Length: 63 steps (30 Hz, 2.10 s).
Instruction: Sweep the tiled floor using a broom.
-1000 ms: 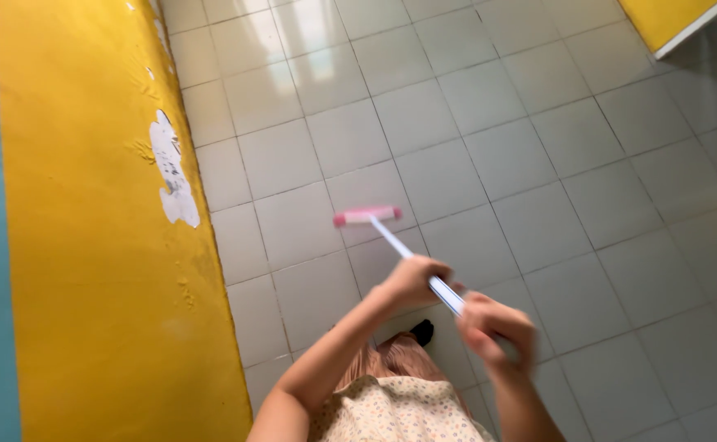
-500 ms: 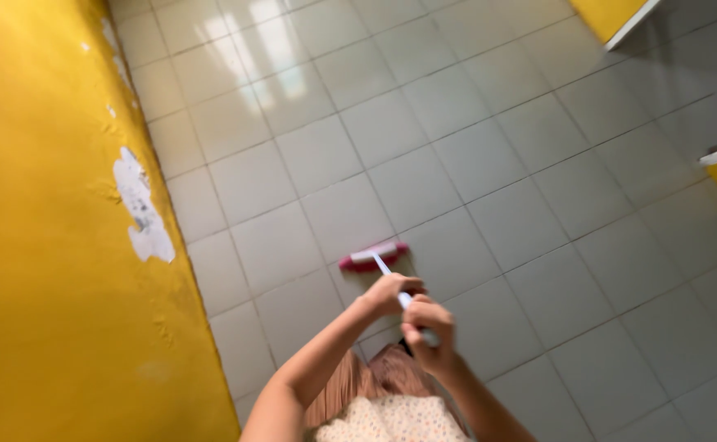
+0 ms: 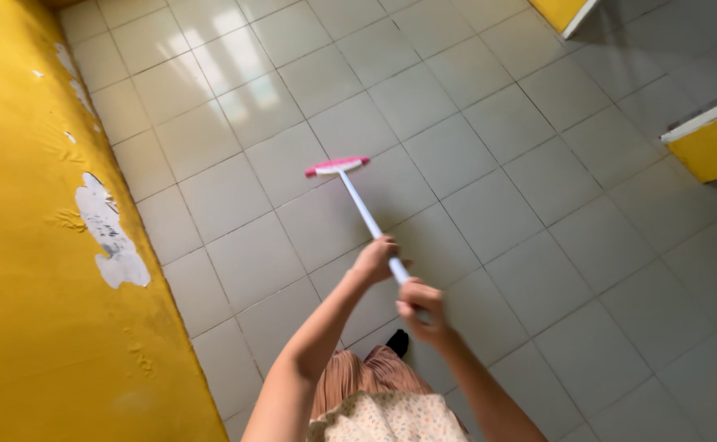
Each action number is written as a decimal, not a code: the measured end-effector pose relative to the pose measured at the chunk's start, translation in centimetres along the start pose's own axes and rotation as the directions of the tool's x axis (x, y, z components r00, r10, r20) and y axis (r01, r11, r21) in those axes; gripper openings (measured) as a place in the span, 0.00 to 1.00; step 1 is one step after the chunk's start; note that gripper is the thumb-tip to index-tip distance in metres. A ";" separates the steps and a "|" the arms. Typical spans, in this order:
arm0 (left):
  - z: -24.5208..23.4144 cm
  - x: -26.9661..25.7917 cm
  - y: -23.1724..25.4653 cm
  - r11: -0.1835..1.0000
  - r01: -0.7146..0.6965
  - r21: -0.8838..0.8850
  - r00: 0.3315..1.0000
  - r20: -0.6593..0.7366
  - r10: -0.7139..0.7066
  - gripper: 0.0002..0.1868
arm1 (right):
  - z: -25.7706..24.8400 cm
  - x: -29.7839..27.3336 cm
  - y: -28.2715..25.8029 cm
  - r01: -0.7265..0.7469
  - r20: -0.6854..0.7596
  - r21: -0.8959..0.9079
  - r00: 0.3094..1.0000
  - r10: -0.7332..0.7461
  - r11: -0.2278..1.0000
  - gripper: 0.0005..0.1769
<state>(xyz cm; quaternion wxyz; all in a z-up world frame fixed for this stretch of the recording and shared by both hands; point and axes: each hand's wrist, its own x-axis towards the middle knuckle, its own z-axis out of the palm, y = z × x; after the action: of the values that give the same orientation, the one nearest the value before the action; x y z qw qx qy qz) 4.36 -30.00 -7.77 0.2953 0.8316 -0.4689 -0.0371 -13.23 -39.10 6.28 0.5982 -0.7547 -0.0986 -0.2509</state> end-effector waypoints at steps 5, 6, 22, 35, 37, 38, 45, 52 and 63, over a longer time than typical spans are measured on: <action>-3.3 3.3 14.8 0.938 0.023 -0.346 0.966 0.249 0.069 0.21 | -9.7 -1.3 -10.0 0.144 -0.332 0.354 0.943 -0.020 0.924 0.10; -2.5 3.3 16.1 0.938 0.021 -0.347 0.964 0.256 0.072 0.21 | -10.5 -0.5 -11.0 0.143 -0.338 0.353 0.941 -0.016 0.925 0.10; 3.6 5.3 8.2 0.891 -0.008 -0.455 0.981 0.169 0.096 0.08 | -8.0 3.2 -3.3 0.022 -0.188 0.105 0.982 -0.001 0.994 0.10; 8.3 16.9 -7.2 0.977 -0.067 -0.204 0.998 -0.005 0.068 0.13 | -8.0 8.8 10.5 -0.119 -0.106 0.022 0.987 0.121 0.993 0.07; 7.8 19.1 -5.0 0.977 -0.068 -0.204 0.996 0.048 0.080 0.14 | -10.7 8.6 10.6 -0.114 -0.120 0.018 0.986 0.116 0.993 0.08; 7.3 20.4 -4.2 0.979 -0.066 -0.193 0.992 0.091 0.085 0.15 | -12.0 8.7 10.8 -0.098 -0.125 0.020 0.987 0.100 0.995 0.10; 1.6 25.9 17.5 0.943 0.022 -0.331 0.815 0.553 0.175 0.15 | -27.9 8.2 -3.6 0.096 -0.309 0.252 0.951 -0.013 0.963 0.12; 13.3 23.3 20.9 0.717 -0.036 -0.696 0.756 0.450 0.475 0.14 | -30.2 11.0 -3.0 -0.194 -0.358 0.311 0.883 0.304 0.930 0.12; 9.7 28.8 11.5 0.797 0.017 -0.603 0.826 0.458 0.329 0.10 | -24.6 17.5 2.8 -0.221 -0.359 0.247 0.884 0.301 0.944 0.13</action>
<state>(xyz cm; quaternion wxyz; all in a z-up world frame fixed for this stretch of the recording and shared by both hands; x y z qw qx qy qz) 8.41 -61.97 -3.46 0.3928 0.6113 -0.5679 -0.3867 -3.44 -65.86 16.47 0.7065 -0.6318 0.1011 -0.3024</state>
